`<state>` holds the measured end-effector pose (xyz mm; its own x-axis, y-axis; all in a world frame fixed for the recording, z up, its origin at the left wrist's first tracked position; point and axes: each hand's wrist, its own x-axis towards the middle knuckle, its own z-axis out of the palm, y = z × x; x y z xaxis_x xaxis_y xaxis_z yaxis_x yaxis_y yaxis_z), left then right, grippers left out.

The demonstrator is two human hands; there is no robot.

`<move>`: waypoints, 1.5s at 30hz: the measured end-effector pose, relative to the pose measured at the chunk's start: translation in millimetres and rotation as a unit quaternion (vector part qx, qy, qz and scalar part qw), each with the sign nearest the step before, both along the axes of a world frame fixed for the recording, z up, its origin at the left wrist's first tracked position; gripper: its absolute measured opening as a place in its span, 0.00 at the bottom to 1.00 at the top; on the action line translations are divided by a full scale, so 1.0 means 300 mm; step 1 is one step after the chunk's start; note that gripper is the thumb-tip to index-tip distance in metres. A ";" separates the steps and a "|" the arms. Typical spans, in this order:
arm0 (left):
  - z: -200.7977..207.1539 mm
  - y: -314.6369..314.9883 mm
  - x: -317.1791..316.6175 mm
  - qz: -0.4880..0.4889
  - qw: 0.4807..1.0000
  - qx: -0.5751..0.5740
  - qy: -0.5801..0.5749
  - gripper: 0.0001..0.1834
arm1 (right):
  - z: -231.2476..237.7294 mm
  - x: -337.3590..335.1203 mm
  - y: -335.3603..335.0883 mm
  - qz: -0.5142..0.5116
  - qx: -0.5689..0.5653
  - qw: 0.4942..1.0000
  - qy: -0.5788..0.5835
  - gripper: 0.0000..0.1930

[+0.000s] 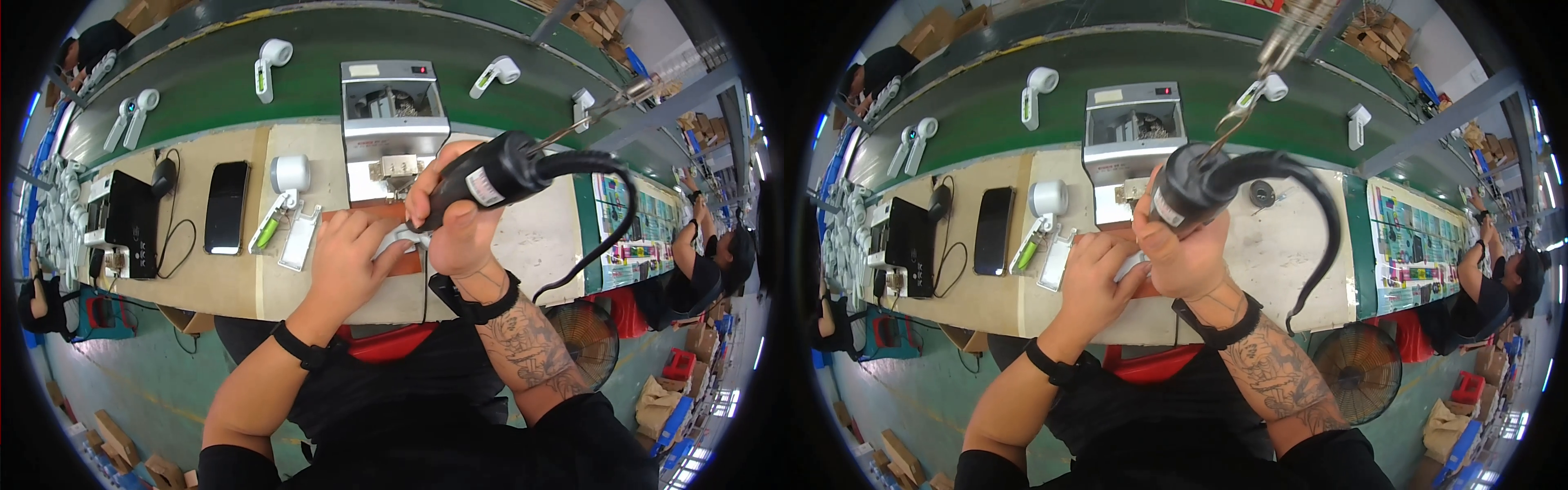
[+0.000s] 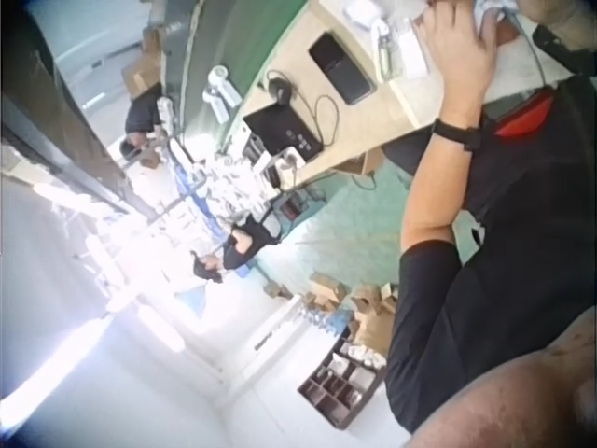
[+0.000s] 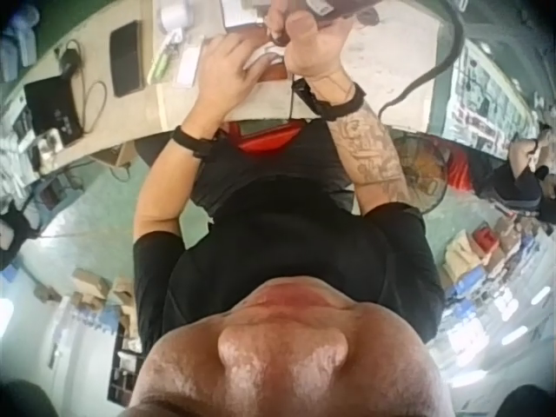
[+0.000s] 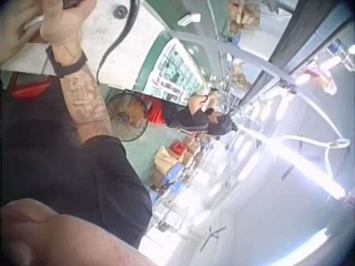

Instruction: Using an electric screwdriver and assembly jig to assemble components of small portable white fans on a manufacturing line.

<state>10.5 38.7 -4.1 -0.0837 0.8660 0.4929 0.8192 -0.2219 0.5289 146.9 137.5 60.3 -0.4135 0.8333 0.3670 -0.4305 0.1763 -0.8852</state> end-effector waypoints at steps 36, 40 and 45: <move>0.048 -0.008 -0.026 -0.041 0.997 -0.060 -0.008 0.25 | 0.123 -0.086 0.083 -0.017 0.096 0.995 0.035 0.48; 0.054 -0.001 -0.025 -0.040 0.998 -0.041 -0.017 0.25 | 0.044 -0.106 0.108 0.035 0.066 0.993 0.090 0.38; 0.050 -0.004 -0.024 -0.042 0.997 -0.068 -0.014 0.26 | 0.042 -0.070 0.099 -0.012 0.060 0.998 0.022 0.45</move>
